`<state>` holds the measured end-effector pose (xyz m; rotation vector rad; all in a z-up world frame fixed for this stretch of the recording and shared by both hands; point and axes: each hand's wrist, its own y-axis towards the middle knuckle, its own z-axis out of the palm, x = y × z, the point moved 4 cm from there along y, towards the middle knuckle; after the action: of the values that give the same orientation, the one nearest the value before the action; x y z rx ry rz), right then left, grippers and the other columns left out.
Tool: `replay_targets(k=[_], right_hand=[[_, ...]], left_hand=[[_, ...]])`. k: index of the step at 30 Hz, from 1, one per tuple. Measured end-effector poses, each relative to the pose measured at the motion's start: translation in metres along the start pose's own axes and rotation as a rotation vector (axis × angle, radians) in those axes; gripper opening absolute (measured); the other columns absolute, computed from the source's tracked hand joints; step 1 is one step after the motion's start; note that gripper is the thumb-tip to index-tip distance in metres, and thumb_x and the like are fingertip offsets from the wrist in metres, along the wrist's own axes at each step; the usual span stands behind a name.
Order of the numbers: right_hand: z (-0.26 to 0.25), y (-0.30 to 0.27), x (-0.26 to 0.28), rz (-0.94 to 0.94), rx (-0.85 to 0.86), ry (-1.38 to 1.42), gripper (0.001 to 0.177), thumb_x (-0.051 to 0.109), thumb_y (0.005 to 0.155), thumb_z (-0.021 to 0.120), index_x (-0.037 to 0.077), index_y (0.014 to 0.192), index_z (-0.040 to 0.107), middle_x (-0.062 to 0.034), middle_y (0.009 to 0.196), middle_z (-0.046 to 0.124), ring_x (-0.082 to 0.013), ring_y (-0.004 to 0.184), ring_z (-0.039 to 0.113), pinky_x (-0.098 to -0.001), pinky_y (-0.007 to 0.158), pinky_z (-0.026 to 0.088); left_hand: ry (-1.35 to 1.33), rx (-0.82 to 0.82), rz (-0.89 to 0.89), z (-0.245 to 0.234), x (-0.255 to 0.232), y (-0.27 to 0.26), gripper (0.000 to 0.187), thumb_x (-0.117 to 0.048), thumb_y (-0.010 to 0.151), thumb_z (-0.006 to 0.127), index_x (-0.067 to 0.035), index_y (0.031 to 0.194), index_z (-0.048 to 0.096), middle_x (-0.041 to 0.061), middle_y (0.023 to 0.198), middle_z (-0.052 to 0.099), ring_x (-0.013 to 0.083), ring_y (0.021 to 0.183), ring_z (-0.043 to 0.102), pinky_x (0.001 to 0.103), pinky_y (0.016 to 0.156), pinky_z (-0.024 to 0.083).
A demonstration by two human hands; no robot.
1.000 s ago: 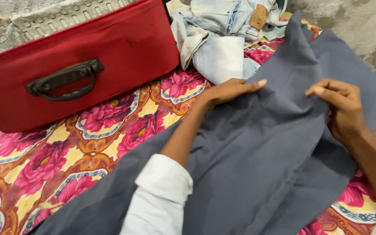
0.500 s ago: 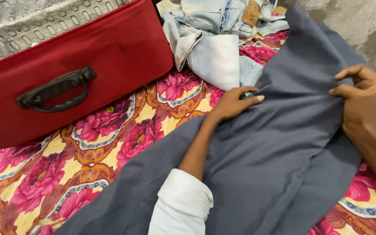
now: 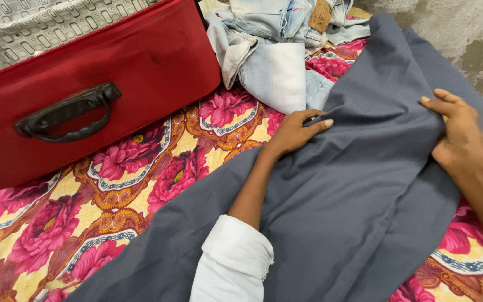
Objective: The person folds a pair of trousers by hand on a bed and places them into an open suitcase.
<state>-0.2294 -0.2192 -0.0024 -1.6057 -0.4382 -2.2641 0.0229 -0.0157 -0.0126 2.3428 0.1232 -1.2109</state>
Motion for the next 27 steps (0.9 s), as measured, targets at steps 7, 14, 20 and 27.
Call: replay_targets(k=[7, 14, 20, 27], right_hand=[[-0.038, 0.009, 0.009, -0.308, -0.215, 0.218, 0.054, -0.01, 0.084, 0.068, 0.019, 0.129, 0.056, 0.0006, 0.115, 0.057, -0.0093, 0.088, 0.06, -0.0183, 0.058, 0.041], [-0.027, 0.001, 0.012, -0.044, -0.276, 0.006, 0.048, 0.004, 0.082, 0.067, 0.02, 0.123, 0.048, -0.0062, 0.117, 0.059, -0.0125, 0.097, 0.065, -0.0254, 0.076, 0.058], [-0.028, 0.013, -0.007, -0.427, -0.082, -0.819, 0.066, 0.007, 0.086, 0.089, 0.004, 0.141, 0.052, -0.0061, 0.118, 0.066, -0.0131, 0.097, 0.068, -0.0295, 0.083, 0.055], [0.018, -0.047, 0.021, -1.041, -0.031, -1.14, 0.021, -0.01, 0.094, 0.073, 0.0, 0.111, 0.067, -0.0113, 0.097, 0.064, -0.0181, 0.073, 0.06, -0.0301, 0.072, 0.052]], left_hand=[[-0.036, -0.013, 0.002, 0.0, 0.003, -0.001, 0.06, -0.047, 0.088, 0.073, 0.0, 0.126, 0.071, 0.018, 0.119, 0.076, 0.0261, 0.115, 0.07, 0.036, 0.1, 0.052], [-0.088, 0.007, -0.01, -0.002, -0.004, -0.004, 0.048, -0.041, 0.09, 0.072, -0.004, 0.119, 0.075, 0.012, 0.104, 0.08, 0.0172, 0.1, 0.072, 0.032, 0.091, 0.054], [-0.07, 0.017, -0.023, -0.003, -0.006, -0.005, 0.047, -0.041, 0.09, 0.072, -0.004, 0.118, 0.075, 0.011, 0.102, 0.08, 0.0168, 0.096, 0.073, 0.031, 0.088, 0.055], [-0.053, -0.011, 0.007, -0.003, -0.002, -0.004, 0.046, -0.041, 0.09, 0.073, -0.004, 0.118, 0.074, 0.011, 0.102, 0.079, 0.0168, 0.095, 0.073, 0.031, 0.088, 0.055]])
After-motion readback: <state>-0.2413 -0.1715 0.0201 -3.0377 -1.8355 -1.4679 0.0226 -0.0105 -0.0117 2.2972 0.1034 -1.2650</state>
